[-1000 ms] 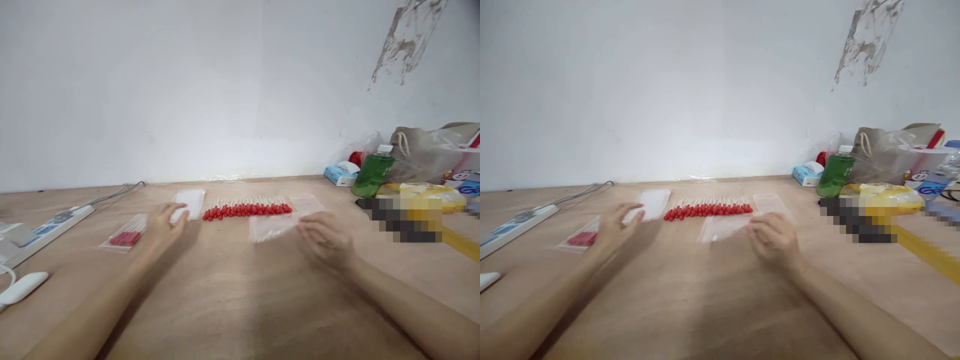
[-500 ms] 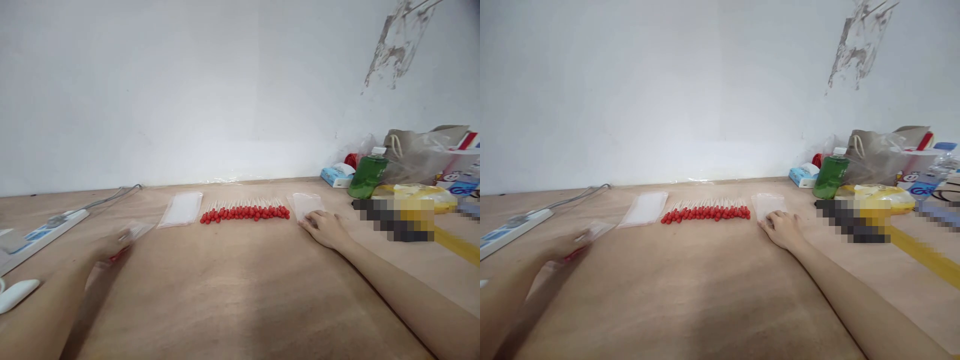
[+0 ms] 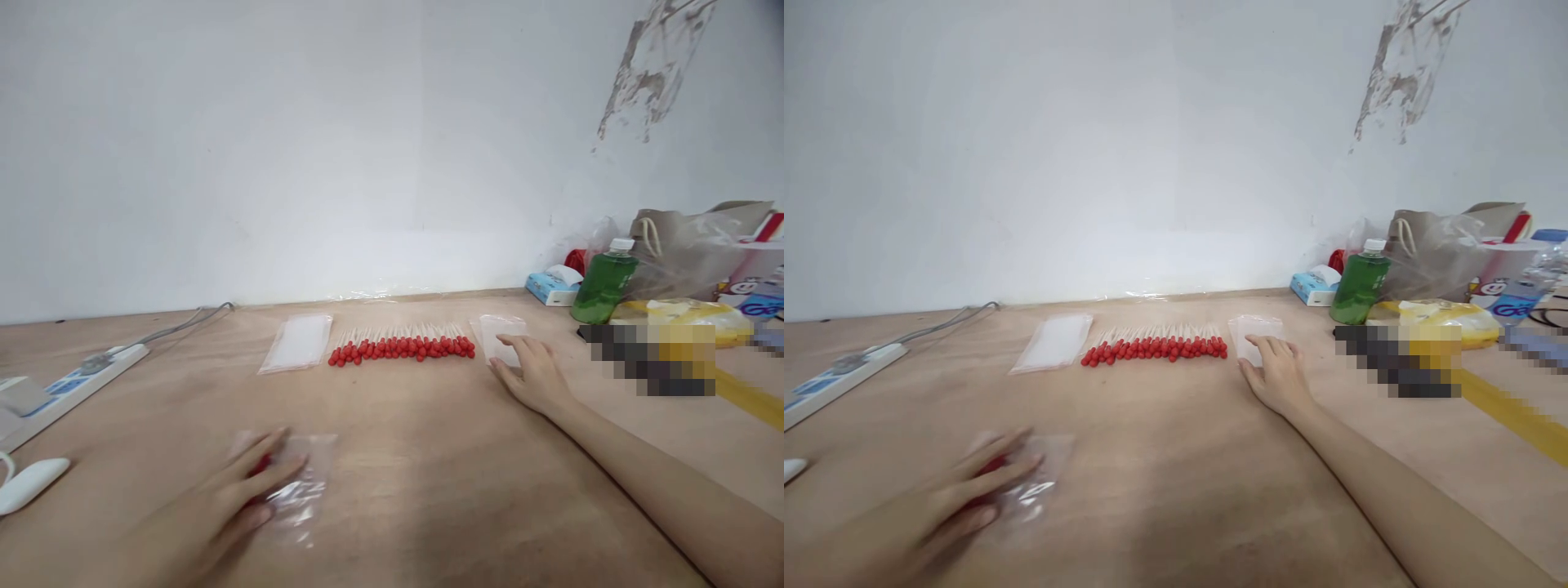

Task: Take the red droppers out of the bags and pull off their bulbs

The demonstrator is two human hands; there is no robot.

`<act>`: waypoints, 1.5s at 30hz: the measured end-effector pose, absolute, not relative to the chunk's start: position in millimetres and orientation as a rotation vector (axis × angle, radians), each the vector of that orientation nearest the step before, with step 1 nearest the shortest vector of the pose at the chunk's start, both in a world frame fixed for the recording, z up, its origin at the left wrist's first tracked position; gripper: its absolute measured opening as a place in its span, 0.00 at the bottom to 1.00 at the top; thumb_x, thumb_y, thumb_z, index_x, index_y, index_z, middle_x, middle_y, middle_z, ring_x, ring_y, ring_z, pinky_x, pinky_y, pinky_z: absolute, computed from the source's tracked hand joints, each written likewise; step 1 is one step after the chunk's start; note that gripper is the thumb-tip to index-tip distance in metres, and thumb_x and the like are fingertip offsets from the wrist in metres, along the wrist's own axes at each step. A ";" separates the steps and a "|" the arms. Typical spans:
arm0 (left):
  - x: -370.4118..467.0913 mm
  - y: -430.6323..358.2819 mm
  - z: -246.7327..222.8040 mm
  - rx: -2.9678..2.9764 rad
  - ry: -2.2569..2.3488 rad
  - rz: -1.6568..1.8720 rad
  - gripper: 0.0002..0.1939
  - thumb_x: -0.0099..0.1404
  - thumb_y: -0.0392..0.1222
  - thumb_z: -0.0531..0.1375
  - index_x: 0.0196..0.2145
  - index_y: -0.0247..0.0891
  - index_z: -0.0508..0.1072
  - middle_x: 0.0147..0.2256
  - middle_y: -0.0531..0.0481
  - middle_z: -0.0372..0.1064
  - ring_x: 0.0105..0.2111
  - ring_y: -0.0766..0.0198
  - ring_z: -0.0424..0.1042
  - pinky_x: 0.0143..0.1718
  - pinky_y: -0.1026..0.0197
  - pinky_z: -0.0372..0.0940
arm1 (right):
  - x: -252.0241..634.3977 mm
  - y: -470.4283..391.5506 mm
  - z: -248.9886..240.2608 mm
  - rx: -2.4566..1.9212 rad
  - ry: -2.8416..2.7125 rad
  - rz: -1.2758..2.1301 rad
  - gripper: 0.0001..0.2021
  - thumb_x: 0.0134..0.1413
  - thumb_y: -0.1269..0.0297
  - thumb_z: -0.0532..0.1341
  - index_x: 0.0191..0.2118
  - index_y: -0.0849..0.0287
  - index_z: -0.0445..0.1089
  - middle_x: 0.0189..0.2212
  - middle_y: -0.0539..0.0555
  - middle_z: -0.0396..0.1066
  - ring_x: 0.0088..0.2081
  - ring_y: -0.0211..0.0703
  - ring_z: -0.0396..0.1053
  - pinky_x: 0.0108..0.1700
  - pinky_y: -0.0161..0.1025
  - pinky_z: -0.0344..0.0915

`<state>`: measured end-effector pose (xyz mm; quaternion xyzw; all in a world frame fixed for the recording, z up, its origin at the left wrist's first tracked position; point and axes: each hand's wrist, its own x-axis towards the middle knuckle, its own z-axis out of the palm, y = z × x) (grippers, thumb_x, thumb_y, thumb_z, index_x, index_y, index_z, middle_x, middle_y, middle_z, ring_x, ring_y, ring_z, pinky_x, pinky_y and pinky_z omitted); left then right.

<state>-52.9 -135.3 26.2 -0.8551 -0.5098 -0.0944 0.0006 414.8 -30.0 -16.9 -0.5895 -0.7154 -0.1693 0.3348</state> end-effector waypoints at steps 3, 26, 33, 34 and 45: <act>22.4 -112.4 28.4 -2.864 -1.469 -0.240 0.23 0.63 0.49 0.49 0.56 0.54 0.55 0.60 0.51 0.45 0.57 0.49 0.51 0.52 0.48 0.55 | 404.7 -38.3 -11.2 -1.436 -1.916 -0.414 0.17 0.53 0.60 0.51 0.48 0.60 0.61 0.42 0.59 0.67 0.45 0.49 0.63 0.49 0.50 0.50; 107.1 -39.8 19.4 -2.826 -2.716 -1.885 0.26 0.54 0.37 0.63 0.48 0.35 0.57 0.23 0.56 0.65 0.21 0.70 0.68 0.24 0.66 0.65 | 313.3 -57.7 -5.6 -1.024 -2.442 0.217 0.24 0.56 0.52 0.49 0.58 0.52 0.53 0.55 0.57 0.56 0.54 0.47 0.55 0.54 0.48 0.55; 103.0 -41.8 20.7 -2.745 -2.751 -2.176 0.29 0.46 0.30 0.67 0.44 0.34 0.58 0.20 0.58 0.66 0.24 0.68 0.71 0.30 0.62 0.68 | 314.3 -60.0 -4.8 -0.924 -2.405 0.333 0.23 0.55 0.52 0.51 0.56 0.51 0.56 0.54 0.55 0.58 0.54 0.46 0.56 0.54 0.47 0.54; 102.7 -42.2 20.3 -2.753 -2.738 -2.219 0.30 0.45 0.30 0.68 0.43 0.34 0.59 0.20 0.57 0.67 0.24 0.68 0.71 0.31 0.62 0.68 | 313.4 -59.5 -3.9 -0.927 -2.375 0.341 0.22 0.56 0.54 0.50 0.55 0.52 0.57 0.53 0.54 0.60 0.53 0.45 0.57 0.54 0.47 0.54; 106.9 -44.4 12.7 -3.231 -2.347 -2.249 0.29 0.38 0.33 0.71 0.37 0.33 0.62 0.18 0.58 0.68 0.21 0.71 0.69 0.33 0.64 0.63 | 301.4 -52.3 20.4 -0.618 -2.437 -0.207 0.17 0.56 0.71 0.50 0.49 0.49 0.64 0.50 0.54 0.62 0.50 0.43 0.56 0.51 0.47 0.53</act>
